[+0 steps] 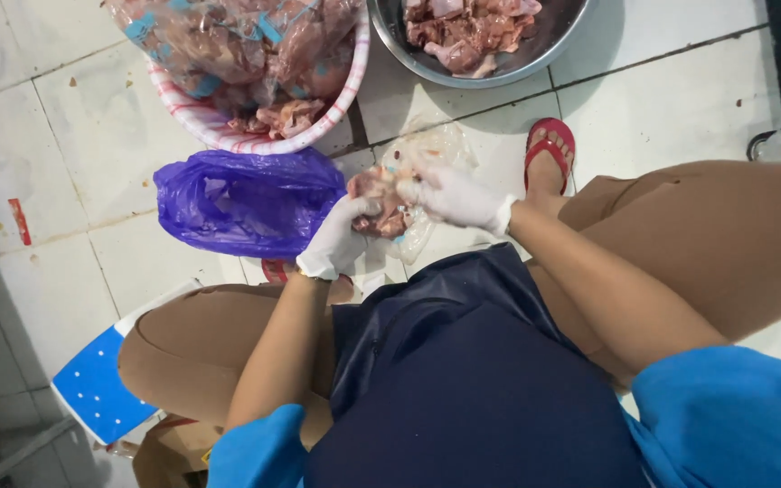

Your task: Sorting and trimming raw chicken pieces from a large bowl into smaller containers and plastic bags.

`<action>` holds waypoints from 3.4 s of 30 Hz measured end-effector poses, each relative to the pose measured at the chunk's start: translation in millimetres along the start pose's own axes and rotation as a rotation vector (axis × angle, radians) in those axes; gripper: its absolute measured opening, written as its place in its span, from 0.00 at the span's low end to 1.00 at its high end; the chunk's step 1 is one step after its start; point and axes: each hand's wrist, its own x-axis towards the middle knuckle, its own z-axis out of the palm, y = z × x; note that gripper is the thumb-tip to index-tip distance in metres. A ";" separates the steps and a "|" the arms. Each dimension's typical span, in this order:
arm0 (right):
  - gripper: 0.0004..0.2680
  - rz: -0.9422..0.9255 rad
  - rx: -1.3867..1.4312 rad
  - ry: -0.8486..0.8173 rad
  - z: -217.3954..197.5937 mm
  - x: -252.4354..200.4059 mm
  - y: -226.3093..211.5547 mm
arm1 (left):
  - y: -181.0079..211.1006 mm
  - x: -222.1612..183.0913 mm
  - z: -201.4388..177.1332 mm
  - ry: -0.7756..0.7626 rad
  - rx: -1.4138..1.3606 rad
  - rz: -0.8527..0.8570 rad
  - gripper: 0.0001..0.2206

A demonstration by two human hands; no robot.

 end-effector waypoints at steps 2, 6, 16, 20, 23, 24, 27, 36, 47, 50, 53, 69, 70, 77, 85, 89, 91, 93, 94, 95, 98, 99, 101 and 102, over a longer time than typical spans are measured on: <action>0.21 -0.074 -0.065 -0.026 0.5 -2.1 23.4 | 5.8 -21.6 11.7 -0.059 0.036 0.015 0.14; 0.28 -0.239 -0.139 -0.048 4.7 -8.0 23.9 | 19.7 -54.5 31.5 -0.169 -0.016 0.014 0.14; 0.27 -0.228 -0.397 0.128 13.4 -6.8 16.6 | 10.1 -44.7 26.2 -0.176 -0.113 0.084 0.20; 0.24 -0.166 -0.476 0.205 18.2 -4.3 21.1 | -0.9 -32.9 19.4 -0.187 -0.143 0.072 0.22; 0.22 -0.157 -0.506 0.278 21.7 -2.6 21.9 | -16.1 -18.1 8.3 -0.201 -0.154 0.089 0.24; 0.22 -0.158 -0.496 0.311 22.6 -2.0 22.5 | -22.7 -11.2 2.8 -0.212 -0.171 0.108 0.25; 0.21 -0.192 -0.482 0.363 24.2 -3.8 10.4 | -20.9 -3.2 5.5 -0.183 -0.173 0.142 0.24; 0.15 -0.225 -0.042 0.223 29.0 18.3 27.0 | 45.4 -83.1 95.8 -0.069 -0.206 0.224 0.24; 0.19 -0.088 -0.444 0.293 19.9 -9.1 -2.7 | -41.2 11.7 -8.3 -0.046 -0.220 0.232 0.21; 0.18 -0.082 -0.446 0.347 23.6 -3.0 5.1 | -48.2 15.9 -8.1 -0.056 -0.243 0.241 0.21; 0.17 -0.064 -0.427 0.379 27.6 -0.1 6.7 | -28.2 -9.2 22.6 -0.103 -0.214 0.274 0.23; 0.16 -0.029 -0.248 0.226 21.5 -8.4 -19.9 | 9.4 -42.9 66.2 0.003 -0.138 0.211 0.11; 0.16 -0.025 -0.246 0.231 21.0 -8.5 -17.4 | 11.6 -47.4 69.0 0.000 -0.137 0.206 0.11; 0.13 0.023 -0.219 0.187 25.9 -10.8 -40.7 | 13.3 -64.0 73.2 0.019 -0.109 0.258 0.15; 0.13 0.033 -0.385 0.259 18.9 -16.0 -50.3 | -5.4 -51.1 66.4 0.061 -0.008 0.288 0.13; 0.19 0.297 -0.379 0.332 -10.7 24.5 41.1 | 48.4 -112.1 112.9 0.035 -0.023 0.203 0.10; 0.21 0.340 -0.345 0.404 -18.8 31.9 55.2 | 58.2 -117.5 116.2 -0.006 -0.048 0.149 0.10; 0.13 0.234 0.248 0.260 -14.1 11.7 17.7 | 50.7 -99.9 103.2 0.010 -0.078 0.148 0.11; 0.13 0.239 0.239 0.256 -17.4 14.6 26.4 | 54.8 -99.4 103.8 0.012 -0.089 0.147 0.11; 0.13 0.250 0.272 0.219 -18.0 17.1 35.8 | 58.7 -100.9 102.9 0.012 -0.105 0.149 0.10; 0.15 0.270 0.266 0.179 -19.0 9.0 30.4 | 62.0 -102.4 98.9 0.025 -0.111 0.147 0.10; 0.16 0.276 0.223 0.183 -21.7 3.7 22.1 | 62.2 -100.9 99.2 0.030 -0.104 0.143 0.11; 0.15 0.276 0.200 0.140 -29.0 1.9 33.3 | 54.4 -97.0 92.2 0.017 -0.106 0.142 0.13; 0.16 0.277 0.177 0.095 -32.5 0.2 39.3 | 49.6 -95.5 88.7 0.007 -0.108 0.141 0.15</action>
